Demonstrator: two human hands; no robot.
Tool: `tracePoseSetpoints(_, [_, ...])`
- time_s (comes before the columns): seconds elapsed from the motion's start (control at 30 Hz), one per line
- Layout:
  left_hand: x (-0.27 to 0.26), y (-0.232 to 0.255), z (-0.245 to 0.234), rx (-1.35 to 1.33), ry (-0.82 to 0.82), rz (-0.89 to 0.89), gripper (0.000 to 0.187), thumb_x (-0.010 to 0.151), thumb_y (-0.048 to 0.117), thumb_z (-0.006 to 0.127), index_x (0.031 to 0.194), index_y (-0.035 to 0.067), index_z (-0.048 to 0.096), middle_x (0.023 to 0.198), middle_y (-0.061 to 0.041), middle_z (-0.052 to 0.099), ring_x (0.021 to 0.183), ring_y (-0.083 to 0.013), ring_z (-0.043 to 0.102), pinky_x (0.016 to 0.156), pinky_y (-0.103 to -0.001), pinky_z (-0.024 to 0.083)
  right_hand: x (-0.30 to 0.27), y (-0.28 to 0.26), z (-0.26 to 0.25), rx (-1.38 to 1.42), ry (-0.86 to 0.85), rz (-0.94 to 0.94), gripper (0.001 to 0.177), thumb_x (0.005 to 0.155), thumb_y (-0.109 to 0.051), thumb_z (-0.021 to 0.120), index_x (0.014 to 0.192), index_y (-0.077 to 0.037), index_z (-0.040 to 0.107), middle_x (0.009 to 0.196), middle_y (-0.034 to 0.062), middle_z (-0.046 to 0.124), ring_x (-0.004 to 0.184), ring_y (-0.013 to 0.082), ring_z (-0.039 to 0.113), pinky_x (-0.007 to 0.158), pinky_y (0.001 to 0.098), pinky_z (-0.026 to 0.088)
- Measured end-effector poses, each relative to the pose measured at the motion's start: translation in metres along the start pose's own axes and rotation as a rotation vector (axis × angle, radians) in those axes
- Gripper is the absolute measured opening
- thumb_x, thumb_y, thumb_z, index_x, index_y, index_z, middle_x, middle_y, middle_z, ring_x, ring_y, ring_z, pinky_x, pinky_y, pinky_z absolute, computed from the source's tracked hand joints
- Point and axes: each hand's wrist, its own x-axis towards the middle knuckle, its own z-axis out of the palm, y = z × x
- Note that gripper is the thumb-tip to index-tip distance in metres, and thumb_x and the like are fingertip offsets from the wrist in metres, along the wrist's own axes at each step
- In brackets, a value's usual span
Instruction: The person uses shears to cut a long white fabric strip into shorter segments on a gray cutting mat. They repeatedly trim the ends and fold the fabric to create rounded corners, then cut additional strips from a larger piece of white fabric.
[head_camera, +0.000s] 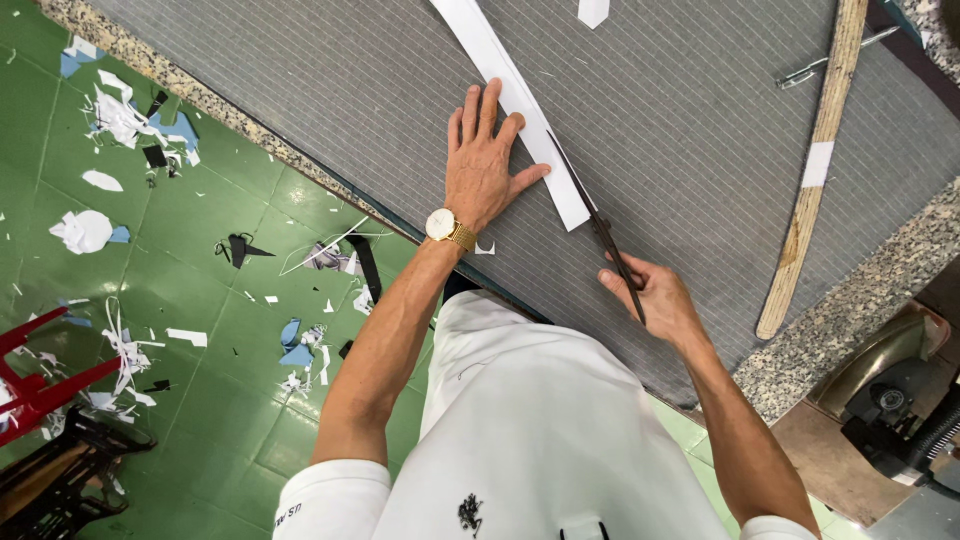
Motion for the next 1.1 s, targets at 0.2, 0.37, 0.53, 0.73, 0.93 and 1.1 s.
tracePoseSetpoints(0.2, [0.0,-0.002,0.003,-0.027,-0.007,-0.014,0.059,0.094,0.068,0.07,0.12,0.017,0.058,0.164,-0.017,0.024,0.152,-0.0457,0.023,0.119,-0.061,0.028,0.014,0.022,0.008,0.152,-0.003,-0.013,0.059,0.087,-0.045,0.07,0.14,-0.021,0.066,0.072,-0.0047,0.067,0.046,0.0078,0.043,0.043,0.0244,0.039])
tracePoseSetpoints(0.37, [0.0,-0.002,0.002,-0.047,0.024,-0.003,0.047,0.096,0.055,0.071,0.12,0.017,0.059,0.163,-0.016,0.027,0.15,-0.0465,0.027,0.118,-0.063,0.031,0.007,0.01,0.005,0.116,0.021,-0.039,0.055,0.088,-0.042,0.07,0.137,-0.018,0.067,0.083,-0.0029,0.064,0.071,0.0089,0.055,0.065,0.0236,0.044])
tracePoseSetpoints(0.53, [0.002,0.0,-0.003,-0.071,0.018,-0.009,0.032,0.089,0.024,0.067,0.119,0.015,0.058,0.162,-0.016,0.028,0.15,-0.0457,0.028,0.117,-0.065,0.031,0.001,-0.004,0.001,0.05,0.014,-0.018,0.052,0.093,-0.044,0.064,0.137,-0.019,0.069,0.082,-0.0057,0.073,0.062,0.0065,0.053,0.058,0.0246,0.043])
tracePoseSetpoints(0.73, [0.003,-0.001,-0.004,-0.058,0.058,0.012,0.035,0.082,0.015,0.059,0.118,0.014,0.059,0.159,-0.017,0.033,0.147,-0.0453,0.032,0.114,-0.065,0.035,0.012,-0.008,0.003,0.083,-0.002,-0.08,0.052,0.092,-0.048,0.064,0.135,-0.019,0.069,0.053,-0.0105,0.042,0.043,0.0051,0.031,0.043,0.0243,0.026])
tracePoseSetpoints(0.93, [0.005,0.0,-0.008,-0.057,0.068,0.022,0.033,0.081,0.013,0.06,0.114,0.013,0.058,0.157,-0.019,0.035,0.145,-0.0466,0.034,0.112,-0.064,0.037,0.017,-0.018,0.005,0.072,0.011,-0.025,0.056,0.091,-0.049,0.064,0.138,-0.019,0.068,0.075,-0.0063,0.067,0.059,0.0069,0.052,0.059,0.0242,0.046])
tracePoseSetpoints(1.1, [0.008,0.0,-0.01,-0.051,0.047,0.013,0.03,0.082,0.014,0.059,0.112,0.014,0.057,0.155,-0.019,0.038,0.143,-0.045,0.036,0.11,-0.063,0.038,0.027,0.0,0.008,0.061,-0.003,-0.025,0.059,0.088,-0.049,0.068,0.142,-0.023,0.063,0.058,-0.0051,0.064,0.038,0.0077,0.047,0.035,0.0223,0.041])
